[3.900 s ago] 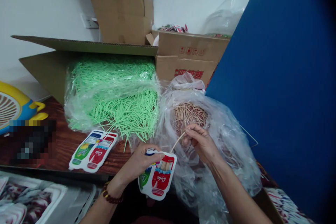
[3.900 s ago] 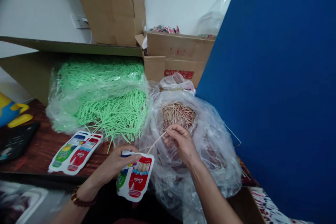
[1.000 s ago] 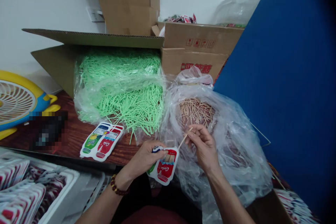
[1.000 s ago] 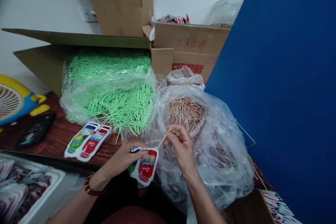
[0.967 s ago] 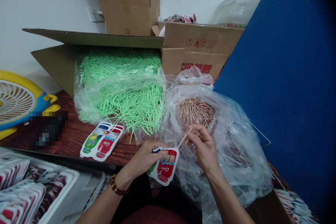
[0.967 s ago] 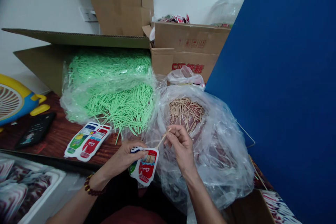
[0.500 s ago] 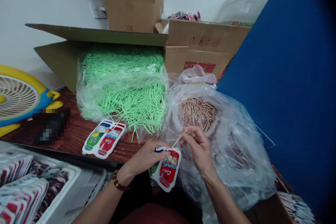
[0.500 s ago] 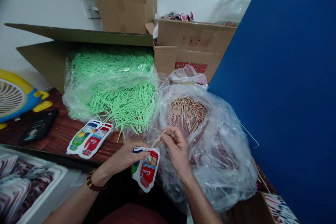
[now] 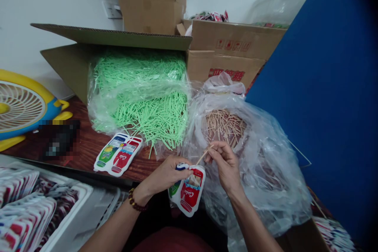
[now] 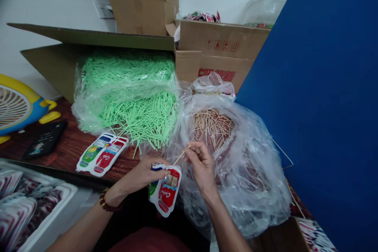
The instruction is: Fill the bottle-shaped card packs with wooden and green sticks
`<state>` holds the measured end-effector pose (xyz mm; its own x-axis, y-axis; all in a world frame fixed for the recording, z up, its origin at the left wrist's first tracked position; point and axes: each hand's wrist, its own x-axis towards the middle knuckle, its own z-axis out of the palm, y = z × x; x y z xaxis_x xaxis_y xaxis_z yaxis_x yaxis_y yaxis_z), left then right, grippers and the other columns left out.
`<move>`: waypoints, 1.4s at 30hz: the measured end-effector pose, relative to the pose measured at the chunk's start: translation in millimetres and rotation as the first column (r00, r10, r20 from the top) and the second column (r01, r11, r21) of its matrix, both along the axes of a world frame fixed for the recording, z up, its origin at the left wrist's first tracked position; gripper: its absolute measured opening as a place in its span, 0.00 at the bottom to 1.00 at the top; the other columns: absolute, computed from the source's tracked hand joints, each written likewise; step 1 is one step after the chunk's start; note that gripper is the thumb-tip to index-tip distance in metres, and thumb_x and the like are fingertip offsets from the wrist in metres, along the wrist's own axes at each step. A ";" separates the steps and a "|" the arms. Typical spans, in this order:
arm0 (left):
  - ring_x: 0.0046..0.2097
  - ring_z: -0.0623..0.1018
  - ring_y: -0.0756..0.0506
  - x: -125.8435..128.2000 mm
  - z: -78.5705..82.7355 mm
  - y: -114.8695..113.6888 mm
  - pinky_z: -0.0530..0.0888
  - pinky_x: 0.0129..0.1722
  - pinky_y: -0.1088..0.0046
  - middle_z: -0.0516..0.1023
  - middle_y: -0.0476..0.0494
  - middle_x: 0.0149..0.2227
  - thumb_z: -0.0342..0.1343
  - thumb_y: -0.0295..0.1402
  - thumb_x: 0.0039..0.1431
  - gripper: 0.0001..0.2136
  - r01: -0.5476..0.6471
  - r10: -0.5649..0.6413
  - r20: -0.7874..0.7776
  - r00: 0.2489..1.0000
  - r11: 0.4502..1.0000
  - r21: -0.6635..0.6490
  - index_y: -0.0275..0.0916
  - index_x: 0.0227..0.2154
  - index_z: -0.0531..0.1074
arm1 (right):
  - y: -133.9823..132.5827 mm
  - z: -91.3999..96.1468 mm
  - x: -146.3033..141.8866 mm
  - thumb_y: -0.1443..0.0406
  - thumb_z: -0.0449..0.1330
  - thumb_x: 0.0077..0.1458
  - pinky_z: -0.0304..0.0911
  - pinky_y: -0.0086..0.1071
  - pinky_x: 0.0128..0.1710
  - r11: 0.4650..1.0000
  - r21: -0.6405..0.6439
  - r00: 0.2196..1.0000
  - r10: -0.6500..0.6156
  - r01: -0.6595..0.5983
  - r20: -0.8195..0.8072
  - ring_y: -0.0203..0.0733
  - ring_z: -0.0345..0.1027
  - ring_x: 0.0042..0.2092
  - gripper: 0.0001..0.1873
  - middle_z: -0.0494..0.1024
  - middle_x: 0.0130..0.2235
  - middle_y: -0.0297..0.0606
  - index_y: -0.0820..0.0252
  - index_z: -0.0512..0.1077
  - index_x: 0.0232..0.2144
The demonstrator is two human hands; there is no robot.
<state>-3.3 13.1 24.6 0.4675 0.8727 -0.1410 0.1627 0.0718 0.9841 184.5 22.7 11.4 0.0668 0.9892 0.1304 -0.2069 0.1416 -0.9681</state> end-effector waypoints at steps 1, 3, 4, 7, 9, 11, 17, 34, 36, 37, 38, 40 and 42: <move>0.30 0.74 0.48 -0.2 -0.3 0.0 0.67 0.32 0.77 0.78 0.48 0.28 0.56 0.29 0.53 0.08 0.003 -0.003 -0.001 1.000 1.000 -0.005 0.34 0.31 0.79 | 0.1 -1.3 0.6 0.62 0.61 0.54 0.58 0.27 0.28 1.000 -0.003 1.000 0.003 -0.003 -0.005 0.33 0.64 0.27 0.06 0.72 0.27 0.29 0.55 0.69 0.35; 0.30 0.73 0.48 -0.5 -0.4 0.2 0.67 0.32 0.77 0.78 0.48 0.28 0.56 0.30 0.53 0.07 0.001 -0.001 -0.002 1.000 1.000 -0.022 0.34 0.30 0.79 | 0.0 -3.6 2.3 0.62 0.61 0.54 0.58 0.27 0.28 1.000 -0.012 1.000 0.018 -0.018 -0.007 0.33 0.64 0.27 0.06 0.71 0.27 0.28 0.55 0.69 0.35; 0.29 0.72 0.48 -0.7 -0.3 0.4 0.67 0.31 0.77 0.77 0.49 0.27 0.56 0.30 0.53 0.07 -0.003 0.003 -0.002 1.000 0.999 -0.036 0.34 0.30 0.79 | -0.3 -4.5 3.4 0.62 0.61 0.54 0.58 0.27 0.28 1.000 -0.016 1.000 0.026 -0.026 -0.006 0.33 0.64 0.26 0.06 0.71 0.27 0.28 0.55 0.69 0.35; 0.27 0.69 0.51 -0.9 0.1 1.5 0.64 0.28 0.78 0.73 0.51 0.25 0.57 0.31 0.52 0.07 -0.019 0.019 0.000 1.000 0.998 -0.063 0.33 0.30 0.78 | -1.5 -5.4 6.5 0.63 0.61 0.54 0.58 0.27 0.28 0.999 -0.020 0.999 0.039 -0.039 -0.008 0.33 0.64 0.26 0.05 0.72 0.27 0.29 0.55 0.69 0.35; 0.26 0.67 0.52 -0.5 0.0 2.6 0.62 0.26 0.79 0.71 0.52 0.23 0.58 0.31 0.52 0.06 -0.019 0.019 0.003 1.000 0.998 -0.054 0.33 0.28 0.77 | -2.6 -4.7 7.4 0.63 0.61 0.54 0.58 0.27 0.27 0.998 -0.021 0.999 0.051 -0.051 -0.015 0.32 0.63 0.26 0.05 0.72 0.28 0.29 0.55 0.69 0.35; 0.25 0.66 0.52 0.3 -1.0 4.0 0.61 0.26 0.79 0.69 0.52 0.23 0.58 0.32 0.52 0.06 -0.019 0.020 0.006 1.000 0.999 -0.043 0.33 0.27 0.76 | -3.6 -4.1 7.2 0.63 0.61 0.54 0.58 0.26 0.27 0.997 -0.029 0.997 0.073 -0.074 -0.019 0.32 0.63 0.26 0.06 0.72 0.27 0.28 0.55 0.69 0.36; 0.24 0.65 0.53 1.3 -9.6 7.1 0.61 0.24 0.79 0.70 0.53 0.22 0.59 0.34 0.53 0.08 -0.077 0.078 0.002 0.997 0.995 -0.057 0.33 0.28 0.75 | -4.3 -12.2 8.1 0.63 0.62 0.53 0.60 0.27 0.34 0.994 -0.050 0.992 0.097 -0.093 0.082 0.34 0.66 0.32 0.07 0.72 0.30 0.28 0.54 0.69 0.36; 0.23 0.66 0.54 9.7 -10.2 9.7 0.61 0.23 0.80 0.70 0.54 0.21 0.60 0.35 0.53 0.08 -0.125 0.135 0.100 0.986 0.988 -0.093 0.34 0.26 0.75 | 3.0 -1.2 30.5 0.61 0.55 0.60 0.61 0.32 0.47 0.922 -0.016 0.862 0.368 -0.387 0.347 0.40 0.69 0.45 0.10 0.77 0.42 0.36 0.55 0.75 0.39; 0.23 0.66 0.54 12.9 -7.4 10.8 0.62 0.24 0.81 0.71 0.54 0.21 0.61 0.35 0.53 0.08 -0.136 0.144 0.119 0.982 0.988 -0.077 0.34 0.26 0.75 | -1.7 -7.7 28.0 0.61 0.61 0.55 0.63 0.32 0.45 0.940 -0.098 0.913 0.340 -0.326 0.224 0.39 0.70 0.44 0.12 0.77 0.41 0.33 0.53 0.72 0.43; 0.23 0.67 0.54 14.8 -5.7 11.3 0.62 0.24 0.81 0.72 0.54 0.21 0.61 0.35 0.52 0.08 -0.142 0.151 0.133 0.980 0.987 -0.073 0.34 0.27 0.76 | -5.2 -11.1 25.5 0.61 0.64 0.52 0.64 0.31 0.43 0.929 -0.149 0.918 0.360 -0.338 0.167 0.39 0.71 0.42 0.15 0.78 0.40 0.32 0.53 0.72 0.43; 0.24 0.68 0.54 16.6 -4.0 11.7 0.64 0.25 0.81 0.73 0.53 0.23 0.62 0.35 0.52 0.07 -0.147 0.156 0.147 0.977 0.987 -0.071 0.35 0.28 0.76 | -8.8 -14.3 22.6 0.62 0.66 0.49 0.65 0.31 0.41 0.915 -0.189 0.917 0.382 -0.357 0.116 0.39 0.71 0.39 0.15 0.78 0.38 0.32 0.54 0.73 0.42; 0.28 0.71 0.52 19.6 -1.2 11.9 0.67 0.28 0.80 0.76 0.51 0.27 0.63 0.34 0.50 0.08 -0.156 0.166 0.171 0.971 0.985 -0.072 0.36 0.32 0.77 | -15.1 -19.1 18.5 0.62 0.67 0.46 0.66 0.31 0.37 0.909 -0.226 0.929 0.368 -0.350 0.045 0.38 0.72 0.35 0.12 0.79 0.33 0.31 0.56 0.75 0.36; 0.32 0.74 0.51 21.0 -0.1 11.8 0.70 0.31 0.79 0.78 0.50 0.32 0.65 0.33 0.49 0.13 -0.161 0.177 0.208 0.962 0.983 -0.090 0.38 0.38 0.76 | -18.2 -21.0 19.1 0.62 0.67 0.47 0.66 0.30 0.35 0.934 -0.227 0.958 0.285 -0.274 0.017 0.38 0.71 0.32 0.08 0.79 0.31 0.31 0.58 0.76 0.32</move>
<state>17.7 24.9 24.5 0.3406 0.9327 -0.1190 -0.0720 0.1521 0.9857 203.5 4.5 -9.6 -0.2177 0.9712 -0.0966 -0.1593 -0.1330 -0.9782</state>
